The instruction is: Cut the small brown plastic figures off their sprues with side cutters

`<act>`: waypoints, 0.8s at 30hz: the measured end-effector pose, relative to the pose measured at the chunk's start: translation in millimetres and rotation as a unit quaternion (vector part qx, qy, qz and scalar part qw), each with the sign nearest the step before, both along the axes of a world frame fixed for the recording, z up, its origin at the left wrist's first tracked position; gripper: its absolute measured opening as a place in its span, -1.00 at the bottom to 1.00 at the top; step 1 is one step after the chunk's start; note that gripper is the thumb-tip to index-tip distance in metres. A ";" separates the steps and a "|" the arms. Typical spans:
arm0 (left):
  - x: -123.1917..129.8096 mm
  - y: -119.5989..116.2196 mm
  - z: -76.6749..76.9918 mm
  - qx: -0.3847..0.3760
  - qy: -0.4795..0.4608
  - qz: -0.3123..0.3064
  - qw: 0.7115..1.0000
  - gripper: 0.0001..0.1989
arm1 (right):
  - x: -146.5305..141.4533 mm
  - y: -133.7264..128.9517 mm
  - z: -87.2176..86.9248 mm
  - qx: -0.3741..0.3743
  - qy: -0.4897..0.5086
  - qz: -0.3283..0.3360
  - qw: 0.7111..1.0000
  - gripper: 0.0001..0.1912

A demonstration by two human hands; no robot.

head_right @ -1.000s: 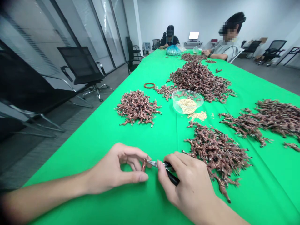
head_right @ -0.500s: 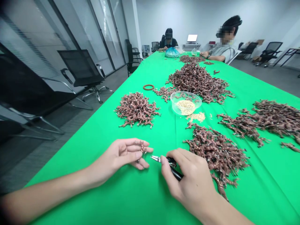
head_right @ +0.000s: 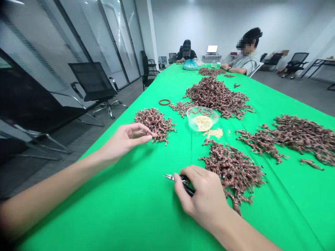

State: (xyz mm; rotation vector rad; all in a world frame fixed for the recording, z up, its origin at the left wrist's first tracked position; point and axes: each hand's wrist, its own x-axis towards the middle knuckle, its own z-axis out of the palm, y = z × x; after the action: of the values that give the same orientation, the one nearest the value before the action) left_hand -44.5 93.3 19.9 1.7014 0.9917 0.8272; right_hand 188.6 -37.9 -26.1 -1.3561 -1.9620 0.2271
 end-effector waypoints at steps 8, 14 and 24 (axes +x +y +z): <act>-8.5 86.3 17.6 0.289 0.167 0.179 0.925 -0.40 | 1.2 1.3 1.6 0.007 -0.001 0.015 1.000 -0.75; 10.9 62.1 21.9 0.322 0.133 0.157 0.924 -0.71 | 1.3 1.8 5.9 0.028 0.003 0.054 0.998 -0.79; 113.5 -11.8 -28.6 0.312 0.177 -0.177 0.917 -0.40 | -1.1 -3.5 10.2 0.141 -0.008 0.202 0.969 -0.59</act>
State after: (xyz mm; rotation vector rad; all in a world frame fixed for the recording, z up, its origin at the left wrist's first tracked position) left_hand 69.0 81.4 -8.8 2.5603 0.6368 0.6363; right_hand 187.4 -41.4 -15.9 -0.7729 -2.1737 0.1201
